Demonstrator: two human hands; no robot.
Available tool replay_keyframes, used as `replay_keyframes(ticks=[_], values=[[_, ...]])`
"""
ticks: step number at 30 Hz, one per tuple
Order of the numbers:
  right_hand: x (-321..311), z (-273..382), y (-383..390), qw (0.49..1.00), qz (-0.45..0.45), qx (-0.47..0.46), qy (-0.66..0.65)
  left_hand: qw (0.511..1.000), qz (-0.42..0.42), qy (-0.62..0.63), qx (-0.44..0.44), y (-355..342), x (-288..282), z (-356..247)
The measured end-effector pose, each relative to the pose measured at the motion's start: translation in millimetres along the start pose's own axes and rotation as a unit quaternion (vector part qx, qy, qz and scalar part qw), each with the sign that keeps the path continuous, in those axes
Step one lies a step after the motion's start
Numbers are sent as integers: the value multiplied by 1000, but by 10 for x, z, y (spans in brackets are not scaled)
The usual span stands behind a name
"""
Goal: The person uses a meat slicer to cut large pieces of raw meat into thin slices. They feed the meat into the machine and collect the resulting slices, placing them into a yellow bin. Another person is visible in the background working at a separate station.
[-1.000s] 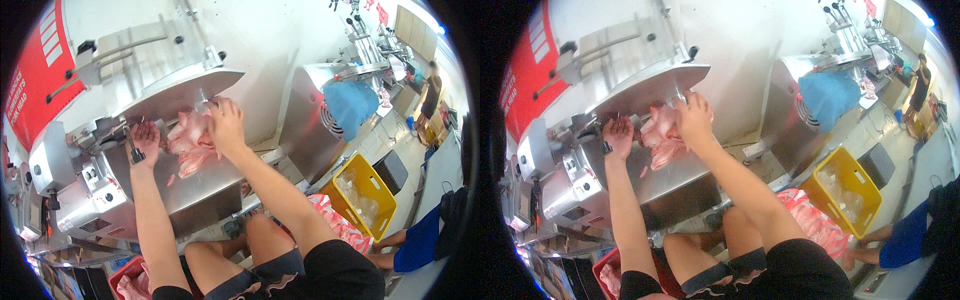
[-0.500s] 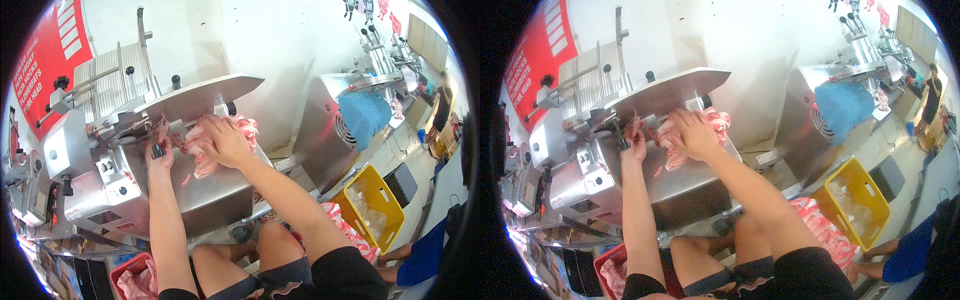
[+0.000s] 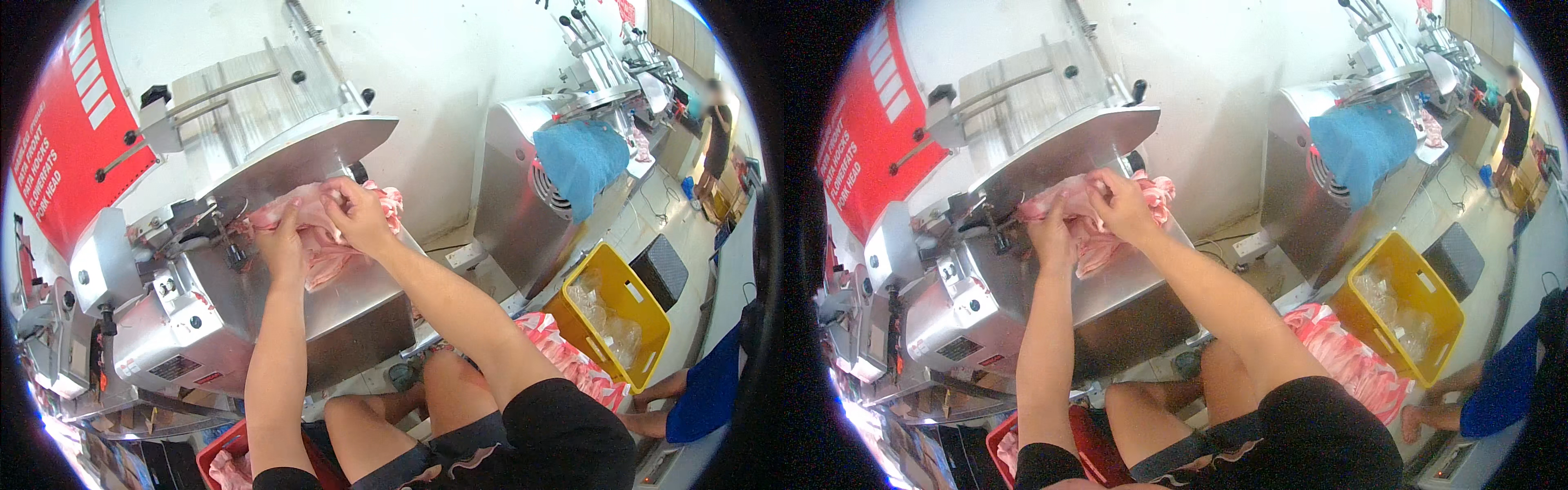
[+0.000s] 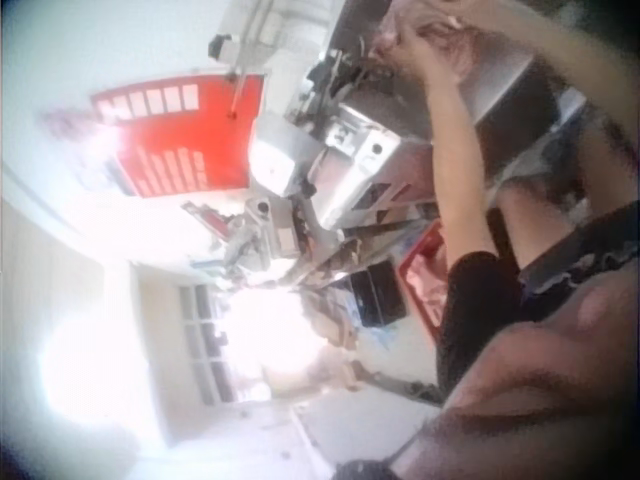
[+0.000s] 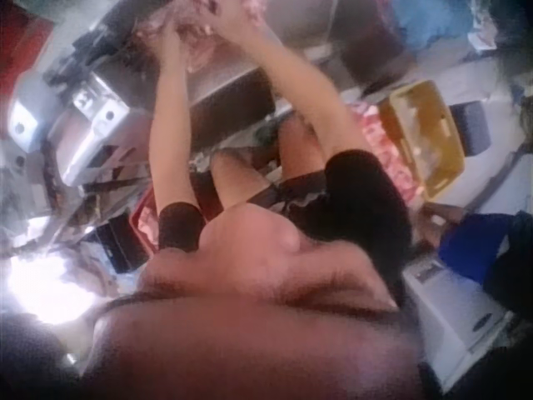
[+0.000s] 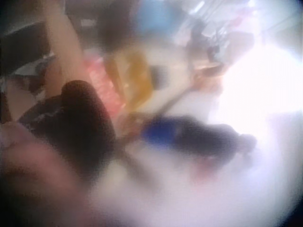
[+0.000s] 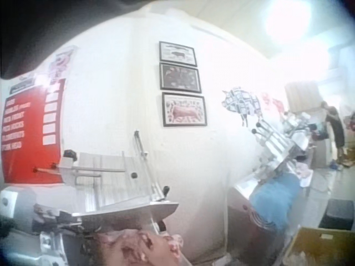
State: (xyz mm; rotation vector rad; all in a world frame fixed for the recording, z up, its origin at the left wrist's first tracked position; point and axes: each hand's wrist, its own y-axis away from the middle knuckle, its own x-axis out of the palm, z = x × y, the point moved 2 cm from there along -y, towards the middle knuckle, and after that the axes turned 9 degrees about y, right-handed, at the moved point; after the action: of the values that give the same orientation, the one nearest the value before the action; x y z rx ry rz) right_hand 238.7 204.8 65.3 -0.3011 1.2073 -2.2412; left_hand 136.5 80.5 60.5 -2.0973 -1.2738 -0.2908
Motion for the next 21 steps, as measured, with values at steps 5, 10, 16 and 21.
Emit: replay_keyframes(ticks=[5, 10, 16, 21], values=[[-94, -101, -111, 974, 1, -33, 223, 972, -134, 164, -102, -488, -757, -36], [-217, -61, -161, 968, -123, -46, 212, 926, -122, 299, -196, -812, -1045, -87], [-279, 19, 52, 963, -71, -189, 179, 988, 119, 46, -82, -1221, -1631, 514], [59, 216, 163, 941, 87, -211, 250, 983, 164, 17, -87, -2081, -2734, 607]])
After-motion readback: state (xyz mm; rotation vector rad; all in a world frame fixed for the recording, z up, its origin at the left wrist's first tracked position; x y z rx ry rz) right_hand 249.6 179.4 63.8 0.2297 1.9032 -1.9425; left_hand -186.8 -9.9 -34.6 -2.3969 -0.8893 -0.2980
